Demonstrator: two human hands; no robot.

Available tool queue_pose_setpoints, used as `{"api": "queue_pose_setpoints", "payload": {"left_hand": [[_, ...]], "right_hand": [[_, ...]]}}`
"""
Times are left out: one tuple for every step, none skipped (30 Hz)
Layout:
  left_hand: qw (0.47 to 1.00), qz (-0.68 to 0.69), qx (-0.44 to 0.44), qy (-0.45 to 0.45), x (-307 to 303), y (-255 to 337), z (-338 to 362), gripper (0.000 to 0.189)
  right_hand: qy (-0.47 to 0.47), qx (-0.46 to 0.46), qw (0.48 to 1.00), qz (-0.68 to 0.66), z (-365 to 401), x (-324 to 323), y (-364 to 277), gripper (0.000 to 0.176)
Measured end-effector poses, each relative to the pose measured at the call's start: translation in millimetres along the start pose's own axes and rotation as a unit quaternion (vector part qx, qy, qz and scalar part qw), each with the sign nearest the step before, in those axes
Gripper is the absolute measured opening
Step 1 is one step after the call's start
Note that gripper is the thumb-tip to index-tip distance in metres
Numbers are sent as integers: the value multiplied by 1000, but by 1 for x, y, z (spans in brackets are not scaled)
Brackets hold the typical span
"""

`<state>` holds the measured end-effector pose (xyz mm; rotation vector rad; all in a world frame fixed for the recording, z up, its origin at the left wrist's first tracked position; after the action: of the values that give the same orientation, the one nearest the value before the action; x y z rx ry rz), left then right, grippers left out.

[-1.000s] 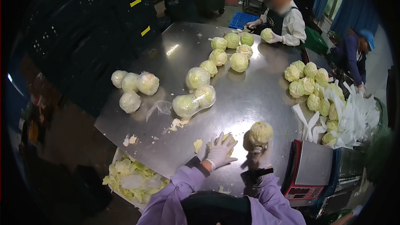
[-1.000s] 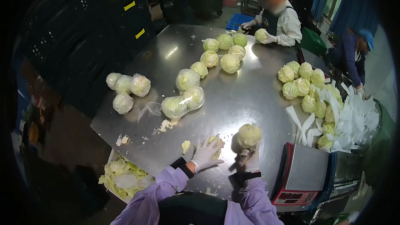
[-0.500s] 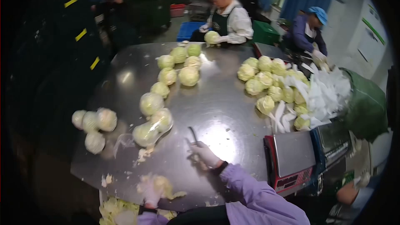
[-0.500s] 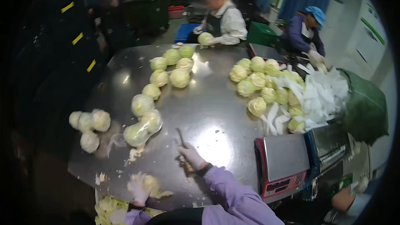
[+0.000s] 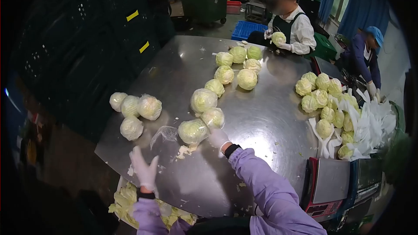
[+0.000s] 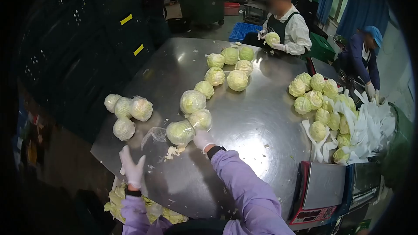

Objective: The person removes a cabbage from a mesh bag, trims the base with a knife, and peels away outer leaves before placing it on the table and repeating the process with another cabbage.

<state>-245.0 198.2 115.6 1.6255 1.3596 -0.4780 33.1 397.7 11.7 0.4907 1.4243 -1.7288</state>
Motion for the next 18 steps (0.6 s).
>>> {"api": "queue_pose_setpoints", "payload": {"left_hand": [[999, 27, 34, 4, 24, 26, -15, 87], [994, 65, 62, -55, 48, 55, -35, 90], [992, 71, 83, -60, 77, 72, -46, 92], [989, 78, 105, -66, 107, 87, -54, 95], [985, 78, 107, -110, 132, 102, -59, 97], [979, 78, 110, -154, 153, 112, -64, 99], [978, 81, 110, -155, 162, 115, -69, 99], [975, 82, 103, -181, 174, 116, -70, 98], [970, 82, 95, -207, 185, 115, -70, 97], [969, 80, 97, -213, 191, 111, -72, 97], [968, 115, 64, -214, 194, 98, -75, 94], [965, 150, 34, -213, 198, 85, -81, 91], [968, 140, 47, -205, 203, 76, -88, 84], [968, 144, 48, -198, 206, 68, -100, 84], [956, 204, 21, -212, 212, 55, -100, 81], [938, 259, -5, -231, 212, 51, -95, 77], [925, 276, -10, -260, 211, 51, -92, 70], [925, 276, -10, -260, 212, 46, -87, 70]], "right_hand": [[-2, -1, 1000, 3, 0, 5, 4, 24], [34, -16, 998, 50, 4, 4, 6, 24], [70, -30, 992, 96, 8, 1, 5, 25], [70, -31, 992, 97, 11, 3, 8, 25], [51, -13, 995, 86, 18, 2, 12, 24], [33, 6, 997, 74, 26, 1, 15, 23], [34, 7, 995, 90, 35, -3, 16, 21], [34, 10, 995, 90, 38, -3, 22, 21], [17, 10, 996, 87, 42, 1, 29, 22], [1, 11, 997, 81, 49, 8, 37, 23], [-17, 19, 996, 87, 59, 20, 56, 24], [-29, 27, 995, 93, 69, 33, 76, 26], [-51, 48, 993, 93, 82, 45, 92, 28], [-76, 68, 990, 99, 93, 52, 109, 31], [-82, 70, 989, 103, 103, 54, 124, 31], [-103, 7, 991, 86, 117, 62, 127, 31], [-118, -58, 989, 65, 127, 68, 125, 32], [-118, -57, 989, 66, 130, 59, 126, 32]]}}
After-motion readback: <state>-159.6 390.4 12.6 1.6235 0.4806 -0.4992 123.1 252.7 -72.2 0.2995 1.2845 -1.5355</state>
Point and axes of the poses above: each hand's wrist, its own z-axis away from the middle knuckle, its own x-axis out of the palm, y = z × x, the point moved 9 cm from there along -z, towards the middle knuckle, and after that the axes turned 9 degrees about x, right-handed, at the moved point
